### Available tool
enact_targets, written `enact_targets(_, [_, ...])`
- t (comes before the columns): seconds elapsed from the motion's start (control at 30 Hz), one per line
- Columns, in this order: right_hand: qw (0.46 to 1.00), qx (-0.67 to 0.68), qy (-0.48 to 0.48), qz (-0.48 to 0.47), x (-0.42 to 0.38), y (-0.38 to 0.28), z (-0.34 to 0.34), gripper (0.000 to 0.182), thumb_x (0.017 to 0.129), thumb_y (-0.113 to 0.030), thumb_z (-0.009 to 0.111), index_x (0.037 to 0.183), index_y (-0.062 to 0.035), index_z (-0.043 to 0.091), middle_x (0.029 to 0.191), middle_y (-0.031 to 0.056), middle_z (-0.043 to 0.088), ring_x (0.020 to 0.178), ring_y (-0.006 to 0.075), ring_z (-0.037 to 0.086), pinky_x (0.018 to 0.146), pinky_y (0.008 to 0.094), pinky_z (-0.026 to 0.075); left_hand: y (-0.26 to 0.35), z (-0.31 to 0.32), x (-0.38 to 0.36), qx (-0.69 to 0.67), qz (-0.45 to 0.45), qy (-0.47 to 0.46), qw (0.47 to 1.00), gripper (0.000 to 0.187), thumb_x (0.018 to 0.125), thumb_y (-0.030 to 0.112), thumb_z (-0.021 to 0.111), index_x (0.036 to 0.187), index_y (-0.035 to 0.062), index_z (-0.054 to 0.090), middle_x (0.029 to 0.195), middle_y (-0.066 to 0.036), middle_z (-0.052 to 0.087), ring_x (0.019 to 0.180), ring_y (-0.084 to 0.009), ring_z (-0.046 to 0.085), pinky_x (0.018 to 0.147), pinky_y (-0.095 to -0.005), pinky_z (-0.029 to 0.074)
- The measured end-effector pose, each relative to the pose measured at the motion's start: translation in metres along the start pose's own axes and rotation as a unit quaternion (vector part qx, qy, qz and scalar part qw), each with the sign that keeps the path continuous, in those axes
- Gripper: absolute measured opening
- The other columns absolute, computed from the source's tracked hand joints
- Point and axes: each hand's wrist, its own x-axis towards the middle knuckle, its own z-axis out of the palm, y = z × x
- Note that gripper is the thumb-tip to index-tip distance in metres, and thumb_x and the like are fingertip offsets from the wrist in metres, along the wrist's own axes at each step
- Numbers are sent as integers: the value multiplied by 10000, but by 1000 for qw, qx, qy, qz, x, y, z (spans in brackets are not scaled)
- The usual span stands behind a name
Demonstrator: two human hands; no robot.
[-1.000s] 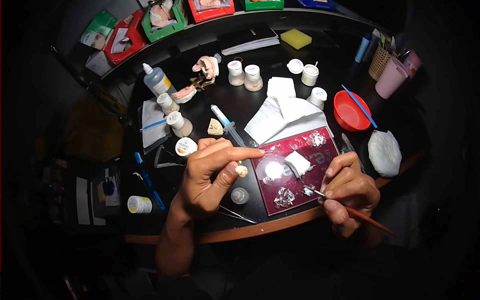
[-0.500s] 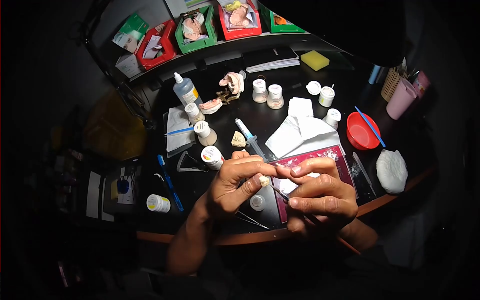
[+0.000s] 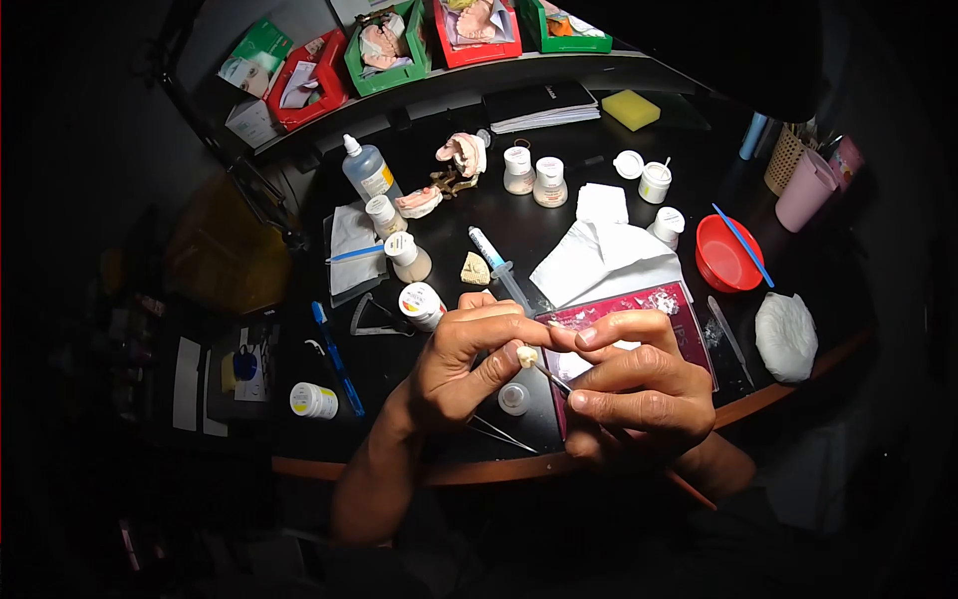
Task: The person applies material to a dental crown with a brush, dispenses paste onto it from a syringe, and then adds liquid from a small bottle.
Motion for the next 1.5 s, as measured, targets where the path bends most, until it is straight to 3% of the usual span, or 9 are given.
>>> enact_targets(0.13, [1000, 1, 7, -1, -1, 0, 1, 279, 721, -65, 905, 963, -11, 778, 882, 80, 721, 1076, 348, 694, 829, 415, 600, -2, 1, 0, -1, 11, 6, 1000, 431, 1057, 372, 558, 1106, -8, 754, 785, -60, 627, 741, -184, 536, 815, -352, 361])
enact_targets(0.23, [1000, 10, 1, 5, -1, -1, -1, 284, 719, -69, 908, 966, -13, 780, 889, 80, 723, 1074, 347, 695, 831, 417, 599, -1, -5, -1, -8, 1, -33, 999, 325, 1037, 244, 570, 1192, 32, 763, 947, -71, 747, 820, -190, 609, 866, -348, 357])
enact_targets(0.53, [1000, 8, -2, 2, -1, 0, 0, 284, 738, -91, 906, 983, -13, 785, 902, 83, 728, 1083, 346, 694, 839, 417, 598, 0, -5, 0, -2, 4, -24, 1000, 307, 1030, 224, 576, 1191, 45, 767, 931, -56, 744, 793, -177, 591, 842, -341, 352])
enact_targets(0.63, [1000, 7, -7, 0, 0, 0, 0, 286, 751, -118, 909, 986, -12, 786, 902, 83, 729, 1084, 345, 693, 839, 416, 599, -3, 0, -2, 4, 8, 3, 1000, 404, 1056, 352, 562, 1097, -3, 750, 789, -59, 628, 736, -182, 523, 811, -358, 360])
enact_targets(1.03, [1000, 11, 18, -3, -3, 3, 2, 298, 738, -106, 922, 979, -16, 770, 893, 82, 722, 1064, 348, 698, 827, 415, 594, 2, 0, 1, 7, -3, 0, 1000, 413, 1056, 345, 562, 1129, -12, 755, 758, -48, 610, 731, -175, 524, 821, -351, 366])
enact_targets(1.13, [1000, 5, 17, -2, -2, 3, 3, 288, 738, -86, 914, 974, -18, 765, 895, 84, 723, 1061, 347, 698, 827, 413, 595, 3, -3, 0, -13, -15, -20, 1000, 311, 1051, 213, 554, 1187, 33, 768, 1020, -77, 783, 855, -175, 656, 869, -336, 370])
enact_targets(1.33, [1000, 4, 14, -3, -3, 5, 3, 293, 722, -51, 901, 976, -15, 762, 902, 89, 726, 1065, 345, 695, 837, 414, 603, 5, -2, 0, -18, -20, -21, 999, 303, 1040, 179, 550, 1196, 34, 766, 1088, -77, 794, 851, -162, 658, 849, -322, 363])
enact_targets(1.43, [1000, -4, 5, -3, -1, 4, 1, 298, 724, -52, 902, 983, -12, 763, 904, 92, 727, 1065, 346, 695, 842, 416, 604, 2, 1, 0, -5, -15, 2, 1000, 419, 1065, 343, 557, 1185, -5, 757, 806, -51, 687, 744, -162, 569, 810, -337, 370])
enact_targets(1.5, [1000, -9, 2, -1, -1, 3, 1, 301, 727, -59, 906, 987, -11, 764, 905, 94, 727, 1064, 346, 695, 845, 417, 604, 2, 1, -1, -7, -16, 2, 1000, 417, 1065, 342, 558, 1185, -4, 757, 805, -50, 687, 747, -161, 570, 808, -337, 370])
